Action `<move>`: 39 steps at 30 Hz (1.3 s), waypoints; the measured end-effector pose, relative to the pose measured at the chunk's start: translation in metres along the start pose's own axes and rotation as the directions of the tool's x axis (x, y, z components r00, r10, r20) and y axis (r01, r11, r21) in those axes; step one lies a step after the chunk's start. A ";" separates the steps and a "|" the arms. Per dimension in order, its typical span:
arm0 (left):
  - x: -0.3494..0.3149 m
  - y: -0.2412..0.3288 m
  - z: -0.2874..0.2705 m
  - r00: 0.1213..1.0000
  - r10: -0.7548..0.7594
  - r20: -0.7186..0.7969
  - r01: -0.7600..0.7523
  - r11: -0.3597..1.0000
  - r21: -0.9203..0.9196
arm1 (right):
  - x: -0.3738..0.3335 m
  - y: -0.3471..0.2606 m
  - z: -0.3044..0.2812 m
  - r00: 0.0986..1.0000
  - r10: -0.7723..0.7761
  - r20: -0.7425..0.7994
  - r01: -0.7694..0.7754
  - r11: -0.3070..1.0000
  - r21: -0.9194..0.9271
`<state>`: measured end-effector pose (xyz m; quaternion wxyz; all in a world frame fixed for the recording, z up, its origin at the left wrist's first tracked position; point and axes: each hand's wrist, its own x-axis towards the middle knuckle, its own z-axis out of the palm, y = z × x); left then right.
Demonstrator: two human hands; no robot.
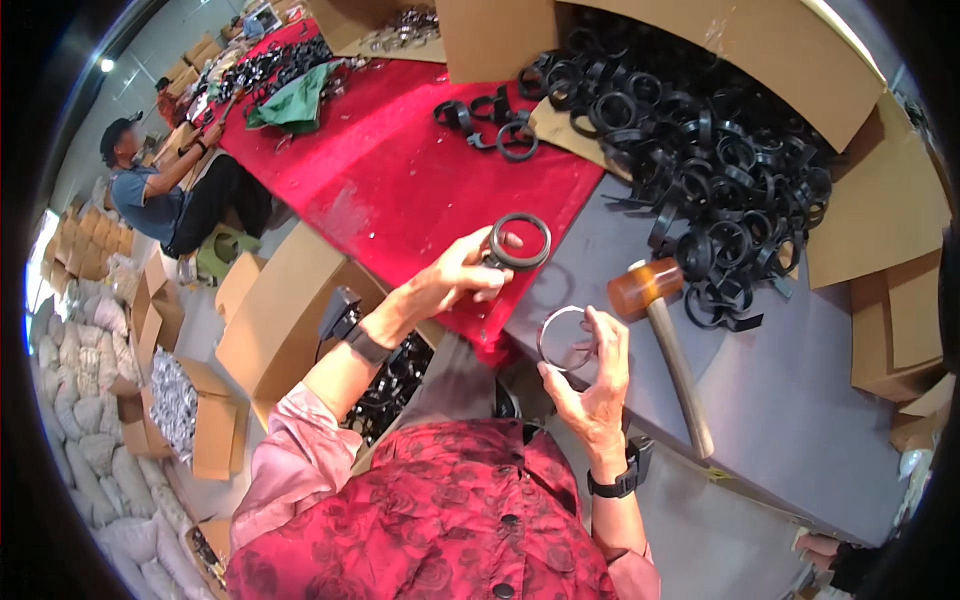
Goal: Assembling metal rings into rubber housings using a mallet.
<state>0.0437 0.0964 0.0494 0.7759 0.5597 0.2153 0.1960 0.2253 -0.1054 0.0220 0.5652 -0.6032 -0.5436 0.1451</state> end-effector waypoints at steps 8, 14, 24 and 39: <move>-0.079 -0.022 -0.009 0.994 -0.005 0.108 -0.020 0.974 0.227 | 0.011 -0.047 0.023 0.964 -0.163 0.209 0.197 0.968 -0.154; -0.091 -0.027 -0.008 0.992 -0.034 0.123 0.016 0.990 0.143 | 0.005 -0.051 0.047 0.940 -0.176 0.293 0.216 0.970 -0.110; -0.097 -0.056 -0.018 0.987 0.080 0.142 -0.089 0.995 0.055 | 0.000 -0.062 0.055 0.931 -0.183 0.317 0.250 0.950 -0.187; -0.098 -0.060 -0.025 0.986 0.035 0.162 -0.041 0.999 0.029 | -0.004 -0.060 0.056 0.918 -0.102 0.384 0.163 0.978 -0.130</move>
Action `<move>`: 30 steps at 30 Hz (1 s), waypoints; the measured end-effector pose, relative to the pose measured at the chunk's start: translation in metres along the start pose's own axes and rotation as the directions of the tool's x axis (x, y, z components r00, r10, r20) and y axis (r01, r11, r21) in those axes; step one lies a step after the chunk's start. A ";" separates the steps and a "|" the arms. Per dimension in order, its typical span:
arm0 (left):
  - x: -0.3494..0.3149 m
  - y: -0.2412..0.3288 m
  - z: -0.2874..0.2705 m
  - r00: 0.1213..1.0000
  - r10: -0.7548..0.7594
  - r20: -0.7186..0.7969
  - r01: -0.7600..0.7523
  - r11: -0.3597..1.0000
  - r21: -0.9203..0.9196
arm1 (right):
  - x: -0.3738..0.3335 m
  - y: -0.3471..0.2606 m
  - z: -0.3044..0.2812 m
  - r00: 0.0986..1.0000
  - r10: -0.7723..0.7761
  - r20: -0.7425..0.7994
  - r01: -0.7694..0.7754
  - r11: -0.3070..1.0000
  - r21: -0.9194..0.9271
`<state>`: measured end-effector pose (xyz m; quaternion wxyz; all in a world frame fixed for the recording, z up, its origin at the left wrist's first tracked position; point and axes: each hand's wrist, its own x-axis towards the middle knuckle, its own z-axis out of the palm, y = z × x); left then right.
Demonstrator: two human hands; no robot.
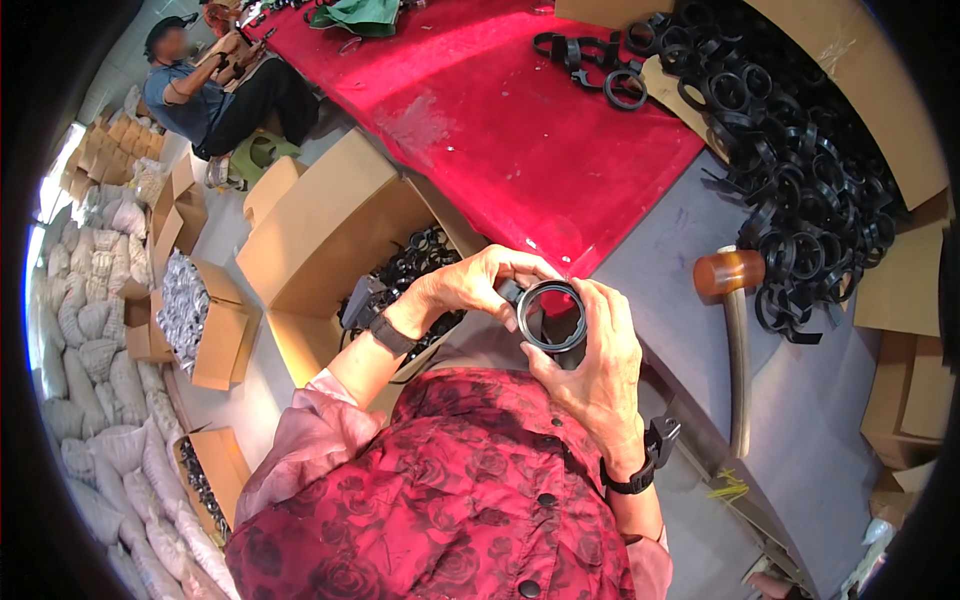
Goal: Assembling metal rings into rubber housings using a mallet.
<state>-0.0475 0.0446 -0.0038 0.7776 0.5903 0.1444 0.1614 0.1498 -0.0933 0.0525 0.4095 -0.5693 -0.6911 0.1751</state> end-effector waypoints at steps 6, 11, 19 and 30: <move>-0.004 -0.006 -0.006 0.997 -0.073 0.008 0.073 0.993 -0.096 | 0.003 -0.007 0.003 0.999 0.031 -0.027 -0.031 1.000 0.005; -0.005 -0.015 -0.004 0.998 -0.051 -0.032 0.042 0.970 -0.240 | 0.006 -0.007 0.007 0.999 0.036 -0.034 -0.035 0.999 0.035; -0.004 -0.022 -0.007 0.995 -0.093 0.027 0.097 0.947 -0.307 | 0.003 -0.001 0.013 0.998 0.054 -0.034 -0.050 0.993 0.108; -0.001 -0.008 -0.013 0.997 -0.040 0.067 0.043 0.998 -0.043 | -0.004 0.008 0.011 0.997 0.069 -0.027 -0.060 0.968 0.245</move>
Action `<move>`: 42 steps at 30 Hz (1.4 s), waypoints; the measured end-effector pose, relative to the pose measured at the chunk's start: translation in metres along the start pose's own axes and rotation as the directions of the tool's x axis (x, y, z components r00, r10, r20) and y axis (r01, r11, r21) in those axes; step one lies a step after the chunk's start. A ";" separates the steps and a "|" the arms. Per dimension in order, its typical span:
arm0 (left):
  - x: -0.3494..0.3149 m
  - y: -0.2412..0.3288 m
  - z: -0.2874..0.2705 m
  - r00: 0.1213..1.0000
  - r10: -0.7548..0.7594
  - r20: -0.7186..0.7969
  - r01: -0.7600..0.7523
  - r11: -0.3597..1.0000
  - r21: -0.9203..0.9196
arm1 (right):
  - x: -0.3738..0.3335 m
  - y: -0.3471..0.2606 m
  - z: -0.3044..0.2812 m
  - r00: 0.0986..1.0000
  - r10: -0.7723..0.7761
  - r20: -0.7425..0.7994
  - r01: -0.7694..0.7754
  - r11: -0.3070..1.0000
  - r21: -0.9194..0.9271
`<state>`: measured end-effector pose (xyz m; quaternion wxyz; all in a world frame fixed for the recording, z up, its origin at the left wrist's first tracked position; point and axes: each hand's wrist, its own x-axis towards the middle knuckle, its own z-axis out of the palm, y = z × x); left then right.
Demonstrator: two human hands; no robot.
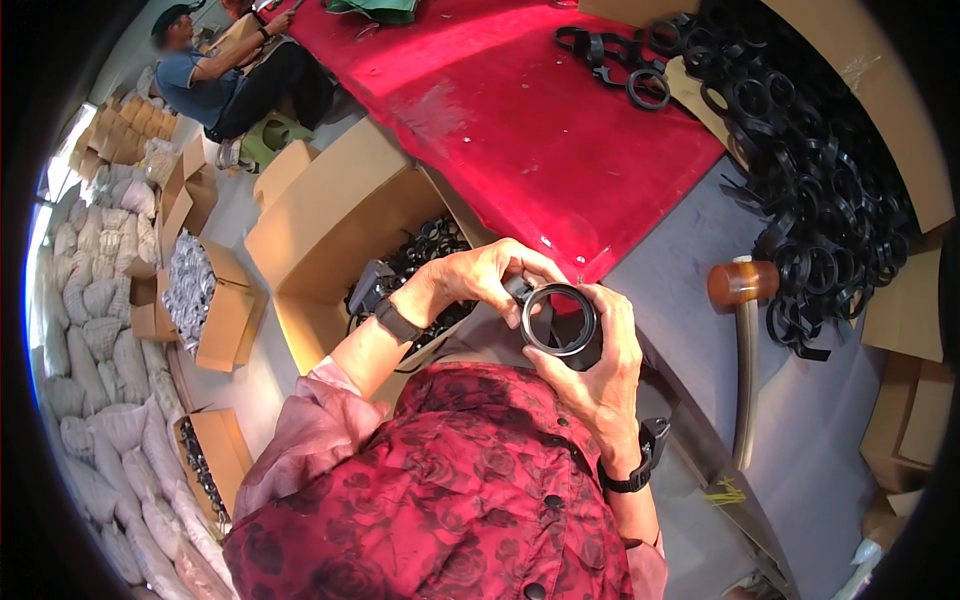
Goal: Assembling metal rings into rubber housings using a mallet.
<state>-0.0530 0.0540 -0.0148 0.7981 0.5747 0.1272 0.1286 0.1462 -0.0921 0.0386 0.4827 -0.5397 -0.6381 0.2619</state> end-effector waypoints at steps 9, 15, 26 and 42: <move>-0.001 0.008 0.004 0.999 -0.024 0.044 0.022 0.999 0.033 | 0.002 -0.001 -0.005 0.997 -0.014 0.075 0.014 1.000 0.005; -0.004 -0.003 -0.004 0.997 -0.021 0.077 0.018 0.999 0.043 | 0.003 -0.001 -0.005 0.993 -0.008 0.114 0.005 1.000 0.024; -0.004 -0.002 -0.002 0.998 -0.032 0.046 0.032 0.999 0.005 | 0.001 0.005 -0.004 0.993 -0.019 0.115 0.018 1.000 0.006; -0.003 0.018 0.012 0.974 0.147 -0.171 -0.076 0.927 0.367 | -0.017 0.027 0.005 0.950 0.282 0.135 -0.310 0.789 0.530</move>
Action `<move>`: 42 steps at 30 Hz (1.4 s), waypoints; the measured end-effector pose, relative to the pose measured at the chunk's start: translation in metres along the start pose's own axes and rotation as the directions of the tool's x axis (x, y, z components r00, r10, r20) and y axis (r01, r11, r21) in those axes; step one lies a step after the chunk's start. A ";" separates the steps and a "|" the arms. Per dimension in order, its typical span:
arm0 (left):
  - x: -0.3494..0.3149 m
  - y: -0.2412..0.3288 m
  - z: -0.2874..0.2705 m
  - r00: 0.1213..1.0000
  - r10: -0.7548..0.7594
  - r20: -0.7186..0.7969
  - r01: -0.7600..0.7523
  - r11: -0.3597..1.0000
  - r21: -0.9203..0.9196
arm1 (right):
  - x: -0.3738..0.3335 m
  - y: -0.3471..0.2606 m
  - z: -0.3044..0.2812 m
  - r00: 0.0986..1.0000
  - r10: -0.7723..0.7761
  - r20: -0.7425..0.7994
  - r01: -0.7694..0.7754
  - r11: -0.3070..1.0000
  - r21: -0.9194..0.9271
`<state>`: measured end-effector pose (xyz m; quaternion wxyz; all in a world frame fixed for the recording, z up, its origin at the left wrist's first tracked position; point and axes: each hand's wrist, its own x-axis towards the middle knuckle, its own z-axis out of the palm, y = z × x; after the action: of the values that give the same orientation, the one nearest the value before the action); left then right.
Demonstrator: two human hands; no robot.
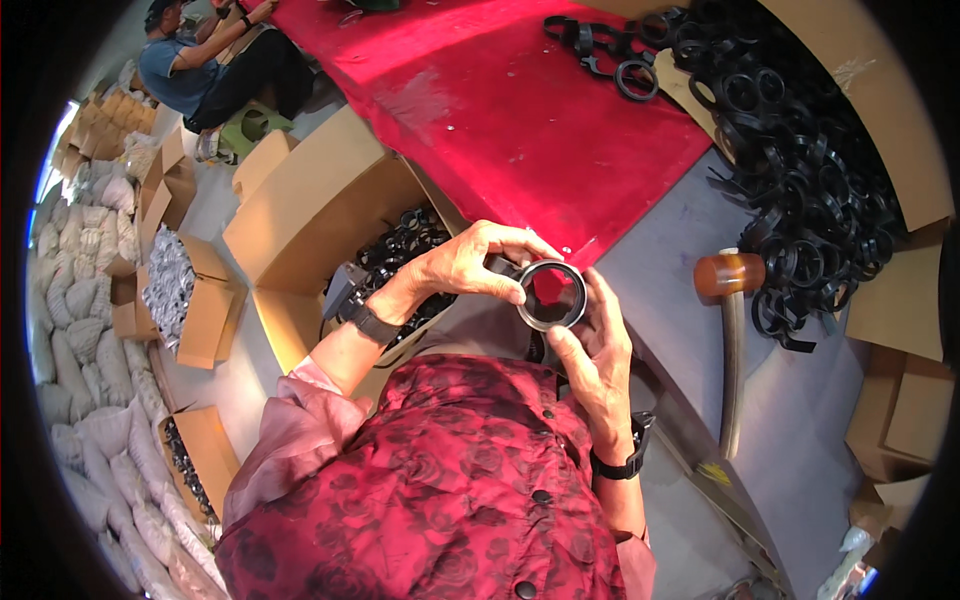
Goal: Assembling metal rings into rubber housings using a mallet.
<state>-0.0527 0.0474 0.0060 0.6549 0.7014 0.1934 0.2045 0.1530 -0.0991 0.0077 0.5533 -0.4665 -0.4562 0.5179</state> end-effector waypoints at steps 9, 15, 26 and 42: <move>-0.002 -0.001 0.009 0.999 -0.019 -0.034 0.013 0.984 -0.177 | 0.003 -0.001 0.004 0.997 0.069 -0.019 -0.062 0.969 0.238; -0.004 0.005 0.017 0.995 -0.018 -0.098 -0.009 0.964 -0.265 | 0.008 -0.004 0.001 0.995 0.095 -0.011 -0.091 0.976 0.198; -0.009 0.003 0.024 0.983 -0.065 -0.174 0.013 0.958 -0.285 | 0.017 0.005 -0.002 0.996 0.087 0.037 -0.093 0.967 0.236; -0.011 -0.043 0.053 0.850 -0.037 -0.526 0.025 0.999 -0.031 | -0.033 -0.040 -0.123 0.869 -0.429 -0.246 -0.283 -0.024 -0.959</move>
<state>-0.0336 -0.0003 -0.0402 0.5882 0.6079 0.3740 0.3803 0.2788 -0.1388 0.0285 0.1710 -0.8027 -0.5553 -0.1348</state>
